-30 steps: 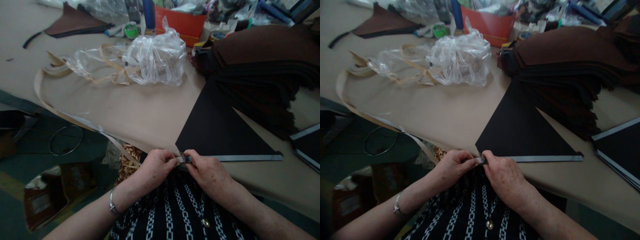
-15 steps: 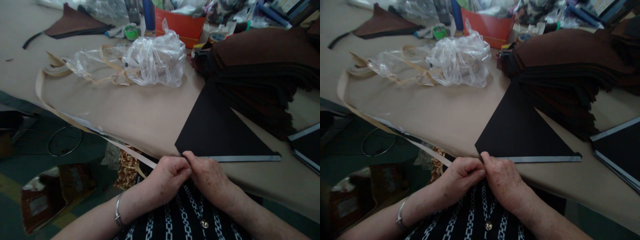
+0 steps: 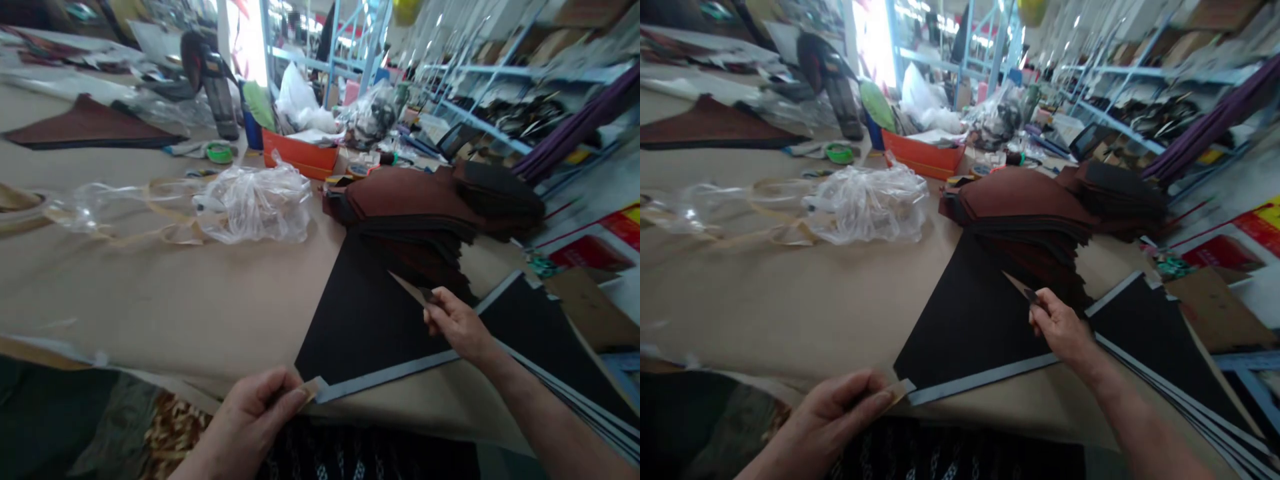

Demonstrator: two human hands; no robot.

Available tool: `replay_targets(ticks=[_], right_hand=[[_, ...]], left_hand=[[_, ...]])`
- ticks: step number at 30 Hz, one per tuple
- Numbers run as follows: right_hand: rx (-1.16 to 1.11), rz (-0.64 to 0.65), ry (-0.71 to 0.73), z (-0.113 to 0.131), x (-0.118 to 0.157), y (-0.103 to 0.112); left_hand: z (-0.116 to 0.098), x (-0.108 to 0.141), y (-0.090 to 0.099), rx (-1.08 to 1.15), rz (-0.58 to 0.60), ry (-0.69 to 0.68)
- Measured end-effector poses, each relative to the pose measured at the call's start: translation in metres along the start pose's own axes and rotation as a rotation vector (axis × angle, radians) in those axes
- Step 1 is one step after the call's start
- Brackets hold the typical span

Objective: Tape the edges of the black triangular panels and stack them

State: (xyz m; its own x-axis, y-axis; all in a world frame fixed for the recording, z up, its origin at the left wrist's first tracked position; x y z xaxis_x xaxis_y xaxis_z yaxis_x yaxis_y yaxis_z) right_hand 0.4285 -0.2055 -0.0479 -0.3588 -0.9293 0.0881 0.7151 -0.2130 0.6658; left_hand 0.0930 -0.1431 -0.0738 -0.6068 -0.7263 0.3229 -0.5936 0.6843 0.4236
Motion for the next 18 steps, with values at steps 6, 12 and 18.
replay_targets(ticks=[6,12,18], right_hand=[[0.257,-0.022,-0.116,-0.027,-0.043,0.005],[0.357,0.109,-0.158,-0.015,-0.015,0.002],[0.256,0.338,-0.298,-0.020,0.088,-0.002]], left_hand=[[-0.002,-0.022,-0.018,-0.260,-0.056,-0.273],[-0.016,-0.030,-0.016,-0.534,-0.030,-0.342],[-0.036,-0.046,-0.021,-0.650,0.042,-0.318]])
Point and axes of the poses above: each hand's wrist, its own x-axis away from the middle knuckle, its own y-axis out of the back of the hand, z = x × y, the point moved 3 cm from there along -x, towards the middle knuckle, and after that the axes turned 11 degrees about -x, right-handed, at the moved point
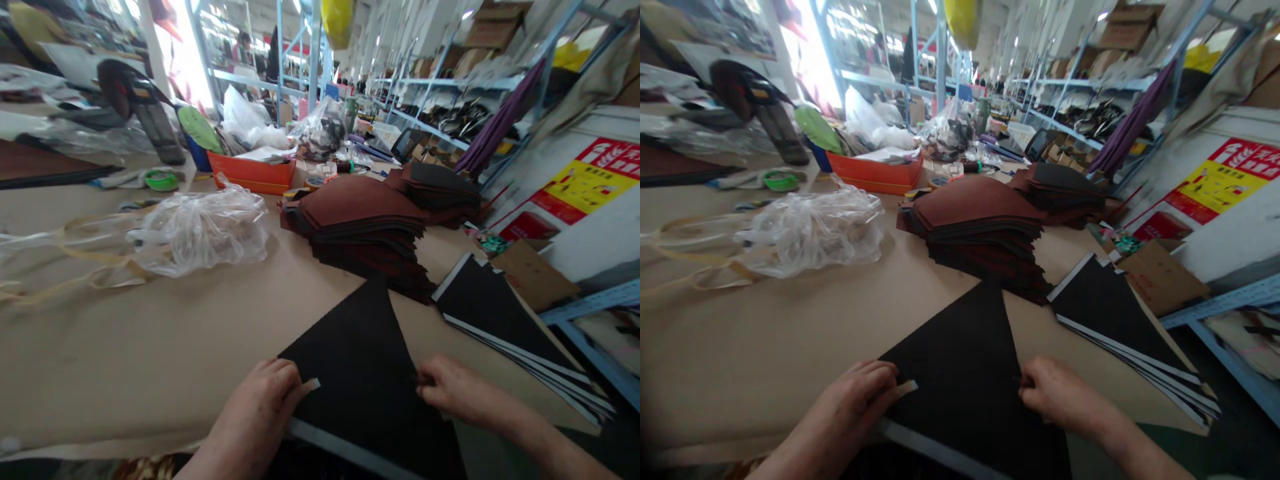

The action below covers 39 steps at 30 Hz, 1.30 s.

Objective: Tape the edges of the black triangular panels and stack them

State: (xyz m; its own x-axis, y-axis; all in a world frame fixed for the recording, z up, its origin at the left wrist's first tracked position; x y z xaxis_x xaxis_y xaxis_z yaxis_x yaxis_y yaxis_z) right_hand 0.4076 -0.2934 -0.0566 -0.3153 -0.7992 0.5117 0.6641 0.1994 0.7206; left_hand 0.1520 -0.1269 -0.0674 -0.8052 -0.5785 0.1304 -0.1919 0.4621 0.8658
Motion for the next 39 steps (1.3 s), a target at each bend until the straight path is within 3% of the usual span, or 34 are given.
replay_targets(ticks=[3,7,10,13,16,18,21,25,32,36,39], right_hand=[[-0.148,0.076,-0.043,-0.009,0.033,-0.032],[-0.269,0.071,-0.063,-0.019,0.044,-0.055],[-0.218,0.121,-0.019,-0.025,0.043,-0.048],[-0.118,0.096,0.030,-0.024,0.043,-0.017],[-0.352,0.045,0.098,-0.007,0.035,0.016],[-0.566,-0.005,0.188,0.013,0.024,0.025],[-0.775,0.030,0.239,0.045,0.003,0.010],[-0.867,0.068,0.305,0.073,-0.022,-0.020],[-0.662,0.043,0.436,0.084,-0.032,-0.024],[-0.442,-0.089,0.462,0.080,-0.031,-0.006],[-0.295,-0.263,0.401,0.061,-0.046,0.020]], left_hand=[[-0.008,-0.012,0.001,-0.027,0.045,0.007],[-0.018,-0.023,0.000,0.012,0.093,0.070],[-0.025,-0.027,-0.004,0.156,0.139,0.133],[-0.037,-0.027,-0.008,0.392,0.216,0.168],[-0.049,-0.025,-0.006,0.614,0.274,0.198],[-0.053,-0.025,-0.004,0.686,0.282,0.215],[-0.054,-0.024,-0.003,0.739,0.281,0.231],[-0.052,-0.024,-0.004,0.723,0.279,0.243],[-0.045,-0.023,-0.012,0.594,0.246,0.218],[-0.036,-0.021,-0.012,0.443,0.210,0.200],[-0.024,-0.014,-0.005,0.362,0.198,0.210]])
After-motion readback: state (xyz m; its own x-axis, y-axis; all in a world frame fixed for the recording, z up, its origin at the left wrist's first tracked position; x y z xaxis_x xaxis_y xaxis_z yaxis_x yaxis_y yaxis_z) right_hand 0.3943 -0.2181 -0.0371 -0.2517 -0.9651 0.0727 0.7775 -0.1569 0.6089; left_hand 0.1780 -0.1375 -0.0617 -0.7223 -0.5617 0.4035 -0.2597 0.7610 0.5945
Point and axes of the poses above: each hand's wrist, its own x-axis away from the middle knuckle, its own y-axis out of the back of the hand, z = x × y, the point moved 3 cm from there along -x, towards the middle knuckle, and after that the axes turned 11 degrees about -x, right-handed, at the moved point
